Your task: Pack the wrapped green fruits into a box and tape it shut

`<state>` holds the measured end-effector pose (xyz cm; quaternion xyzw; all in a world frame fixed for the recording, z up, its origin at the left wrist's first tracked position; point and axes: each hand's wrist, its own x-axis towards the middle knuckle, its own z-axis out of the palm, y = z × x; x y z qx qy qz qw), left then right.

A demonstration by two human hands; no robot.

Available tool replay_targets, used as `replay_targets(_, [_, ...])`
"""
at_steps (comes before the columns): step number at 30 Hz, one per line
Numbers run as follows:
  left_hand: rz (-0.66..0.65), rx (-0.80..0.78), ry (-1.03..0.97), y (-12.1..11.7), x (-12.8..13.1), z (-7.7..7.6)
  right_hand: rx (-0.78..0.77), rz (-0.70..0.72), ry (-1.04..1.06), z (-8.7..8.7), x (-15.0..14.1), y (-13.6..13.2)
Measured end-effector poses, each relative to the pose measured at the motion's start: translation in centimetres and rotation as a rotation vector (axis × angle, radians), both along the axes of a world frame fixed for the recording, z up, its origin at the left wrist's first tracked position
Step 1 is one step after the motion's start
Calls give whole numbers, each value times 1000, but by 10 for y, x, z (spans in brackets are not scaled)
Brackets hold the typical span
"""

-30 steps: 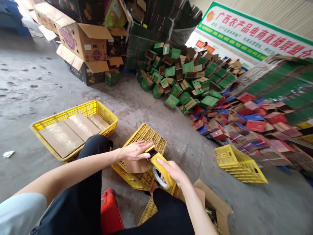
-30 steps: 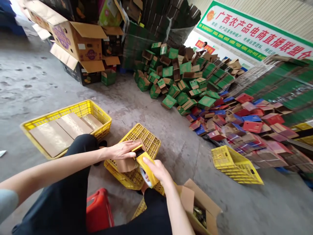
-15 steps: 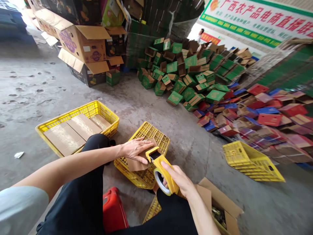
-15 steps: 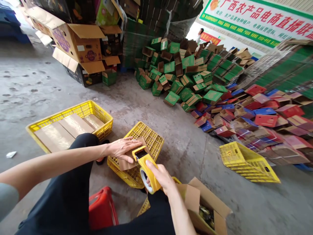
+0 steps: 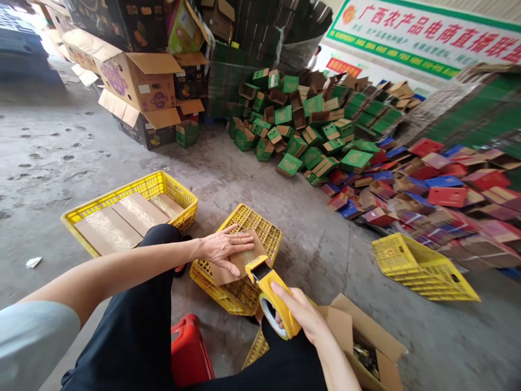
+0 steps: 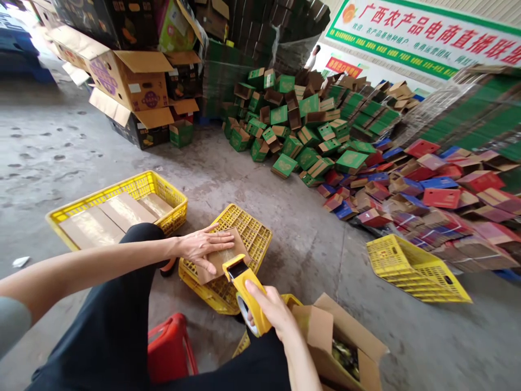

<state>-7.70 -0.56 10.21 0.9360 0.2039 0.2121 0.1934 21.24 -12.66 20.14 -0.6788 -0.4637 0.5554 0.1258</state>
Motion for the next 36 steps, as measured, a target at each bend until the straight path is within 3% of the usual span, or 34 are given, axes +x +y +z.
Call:
replay_targets(6, [-23, 106, 39, -12, 8, 6, -5, 26, -7, -1, -2, 0])
replay_targets(11, [-116, 69, 54, -23, 27, 4, -5, -14, -19, -4, -5, -1])
replay_targets(22, [-146, 71, 27, -16, 26, 5, -21, 18, 67, -7, 4, -7])
replay_targets(28, [-103, 20, 24, -12, 27, 3, -49, -14, 51, -5, 22, -30])
replay_targets(36, [-55, -52, 26, -21, 26, 12, -33, -75, 127, -32, 23, -42])
